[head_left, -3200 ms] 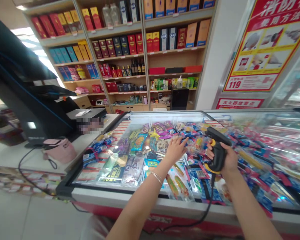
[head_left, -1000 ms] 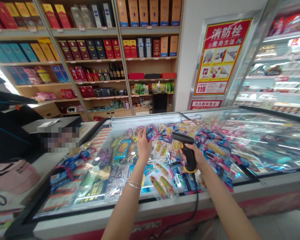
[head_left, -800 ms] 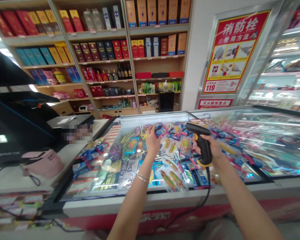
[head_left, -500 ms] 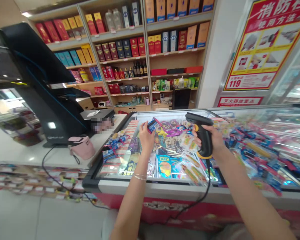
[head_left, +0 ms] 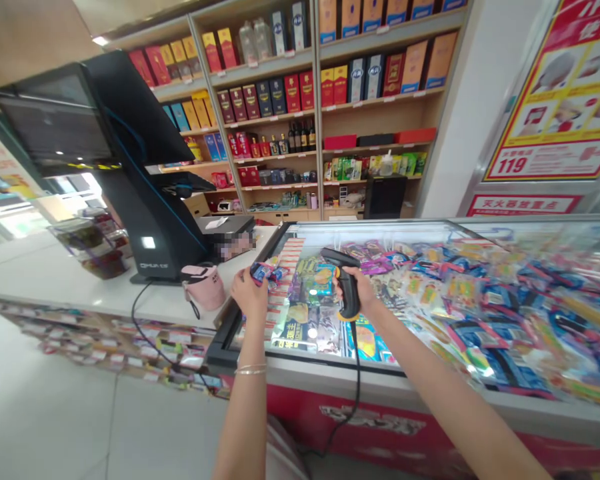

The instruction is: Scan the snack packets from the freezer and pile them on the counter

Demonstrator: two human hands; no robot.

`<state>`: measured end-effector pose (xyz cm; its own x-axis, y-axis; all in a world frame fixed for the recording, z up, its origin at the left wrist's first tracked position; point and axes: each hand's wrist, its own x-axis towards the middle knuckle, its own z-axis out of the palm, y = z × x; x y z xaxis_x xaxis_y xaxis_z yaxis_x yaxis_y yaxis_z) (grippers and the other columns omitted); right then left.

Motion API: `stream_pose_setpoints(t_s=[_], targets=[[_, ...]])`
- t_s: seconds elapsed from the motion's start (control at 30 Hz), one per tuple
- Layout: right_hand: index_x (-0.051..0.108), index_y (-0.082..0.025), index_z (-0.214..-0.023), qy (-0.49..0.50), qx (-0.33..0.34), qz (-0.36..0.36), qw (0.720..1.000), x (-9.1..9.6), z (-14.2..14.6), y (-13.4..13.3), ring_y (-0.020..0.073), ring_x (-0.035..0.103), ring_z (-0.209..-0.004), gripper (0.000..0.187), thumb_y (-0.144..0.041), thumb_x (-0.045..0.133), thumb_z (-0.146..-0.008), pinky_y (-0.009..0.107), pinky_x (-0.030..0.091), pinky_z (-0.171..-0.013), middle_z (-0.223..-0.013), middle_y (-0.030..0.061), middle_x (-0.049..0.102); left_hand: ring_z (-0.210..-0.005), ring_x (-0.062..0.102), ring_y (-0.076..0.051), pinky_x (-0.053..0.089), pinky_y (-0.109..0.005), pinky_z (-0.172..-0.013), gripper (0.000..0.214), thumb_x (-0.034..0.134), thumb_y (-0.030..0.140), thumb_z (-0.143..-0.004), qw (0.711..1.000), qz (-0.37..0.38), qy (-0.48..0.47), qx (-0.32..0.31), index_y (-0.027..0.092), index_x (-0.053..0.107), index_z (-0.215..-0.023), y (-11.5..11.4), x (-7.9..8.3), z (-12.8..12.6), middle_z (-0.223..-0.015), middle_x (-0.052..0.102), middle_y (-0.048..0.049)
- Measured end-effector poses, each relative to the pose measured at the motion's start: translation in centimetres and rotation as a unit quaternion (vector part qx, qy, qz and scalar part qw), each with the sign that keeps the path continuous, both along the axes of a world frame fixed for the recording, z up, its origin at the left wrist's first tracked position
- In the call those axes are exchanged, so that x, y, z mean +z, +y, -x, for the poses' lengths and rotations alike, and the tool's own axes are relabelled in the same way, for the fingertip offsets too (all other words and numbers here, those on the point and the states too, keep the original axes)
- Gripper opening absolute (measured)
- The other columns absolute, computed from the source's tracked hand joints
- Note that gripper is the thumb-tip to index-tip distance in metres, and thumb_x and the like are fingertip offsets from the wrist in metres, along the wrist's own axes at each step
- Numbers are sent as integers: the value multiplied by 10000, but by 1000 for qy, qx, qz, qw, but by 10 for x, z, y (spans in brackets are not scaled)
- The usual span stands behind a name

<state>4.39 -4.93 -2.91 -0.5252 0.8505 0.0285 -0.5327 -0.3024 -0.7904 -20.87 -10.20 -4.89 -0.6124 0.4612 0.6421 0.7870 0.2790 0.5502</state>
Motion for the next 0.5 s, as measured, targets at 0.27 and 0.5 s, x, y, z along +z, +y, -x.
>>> stream_pose_setpoints(t_s=[0.27, 0.5], targets=[[567, -172, -712, 14, 36, 90, 995, -46, 25, -7, 91, 480, -409, 210, -378, 602, -729, 201, 408, -374, -581, -2, 570, -1239, 477, -318, 327, -499, -1060, 507, 530, 389, -843, 992, 71, 103, 28, 131, 537, -1280, -1, -24, -1, -1387, 493, -173], [571, -169, -727, 34, 46, 93, 994, -53, 24, -7, 94, 476, -408, 229, -394, 603, -705, 210, 392, -382, -586, 0, 576, -1084, 581, -297, 473, -408, -894, 528, 468, 377, -882, 992, 107, 64, -2, 134, 476, -1351, -5, -23, 3, -1240, 603, -161]])
